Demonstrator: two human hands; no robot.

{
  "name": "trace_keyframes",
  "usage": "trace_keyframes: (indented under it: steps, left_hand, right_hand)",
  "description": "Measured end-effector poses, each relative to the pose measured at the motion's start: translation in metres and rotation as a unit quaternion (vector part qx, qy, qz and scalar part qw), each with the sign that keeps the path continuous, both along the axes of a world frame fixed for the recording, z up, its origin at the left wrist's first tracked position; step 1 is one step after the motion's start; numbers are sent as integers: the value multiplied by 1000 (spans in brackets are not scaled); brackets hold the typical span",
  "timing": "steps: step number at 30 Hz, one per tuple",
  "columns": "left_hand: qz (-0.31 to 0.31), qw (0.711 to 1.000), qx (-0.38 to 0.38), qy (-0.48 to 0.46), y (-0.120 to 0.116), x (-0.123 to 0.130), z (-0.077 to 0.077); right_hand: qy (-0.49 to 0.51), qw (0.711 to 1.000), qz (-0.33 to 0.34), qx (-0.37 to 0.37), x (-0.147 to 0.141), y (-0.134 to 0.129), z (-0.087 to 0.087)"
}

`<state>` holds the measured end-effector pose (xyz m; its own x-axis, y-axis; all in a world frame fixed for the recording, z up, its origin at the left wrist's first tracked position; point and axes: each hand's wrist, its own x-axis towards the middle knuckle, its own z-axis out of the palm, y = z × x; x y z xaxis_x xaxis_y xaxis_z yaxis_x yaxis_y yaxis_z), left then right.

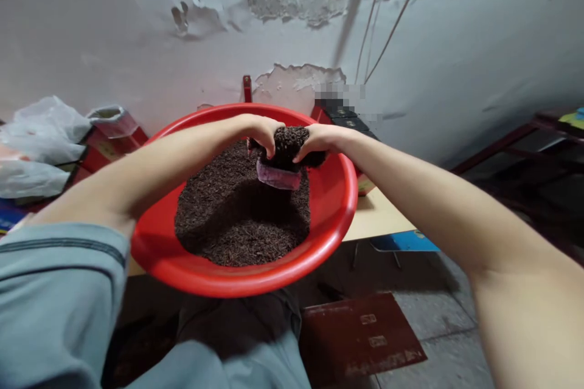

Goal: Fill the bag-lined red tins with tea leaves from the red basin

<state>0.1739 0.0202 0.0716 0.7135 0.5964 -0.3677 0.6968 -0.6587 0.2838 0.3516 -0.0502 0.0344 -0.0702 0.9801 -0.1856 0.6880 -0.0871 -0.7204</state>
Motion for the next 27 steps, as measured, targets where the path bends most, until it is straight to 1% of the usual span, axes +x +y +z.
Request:
trace_keyframes:
  steps: [3,5,7,10,12,14,16,18,21,23,25,27]
  left_hand:
    - [6,999,43,17,0,12,-8]
    - [11,999,51,8,-1,15,-9]
    - [20,998,51,-4,-2,14,-6]
    - [41,998,43,-38,-2,9,0]
    - [59,996,22,-68,-2,5,2]
    - [75,993,-6,-91,-3,4,1]
    - [79,991,-20,-106,-4,4,-2]
    - [67,992,-13,-108,-3,5,-6]
    - [39,994,20,-104,2,8,-11]
    - [14,990,34,-132,8,7,-14]
    - [-20,983,25,-181,15,0,-16]
    - [-46,976,-4,-214,22,-15,-16]
  right_hand:
    - [-32,999,-35,9,1,7,-3]
    - [-71,996,-49,21,-3,10,-1]
    - [-85,994,-61,25,-7,11,3]
    - [-59,996,-71,-3,-13,13,7]
    - [-43,995,-81,-24,-17,14,9]
    - [-35,994,-90,-42,-21,17,9]
    - [-31,994,-96,-51,-25,19,9]
    - [-32,993,-104,-51,-28,22,8]
    - [-29,991,-125,-33,-28,24,7]
    - [-18,992,-128,-7,-25,23,9]
    - [-19,992,-124,25,-24,18,14]
    - [-54,988,-130,67,-27,8,19]
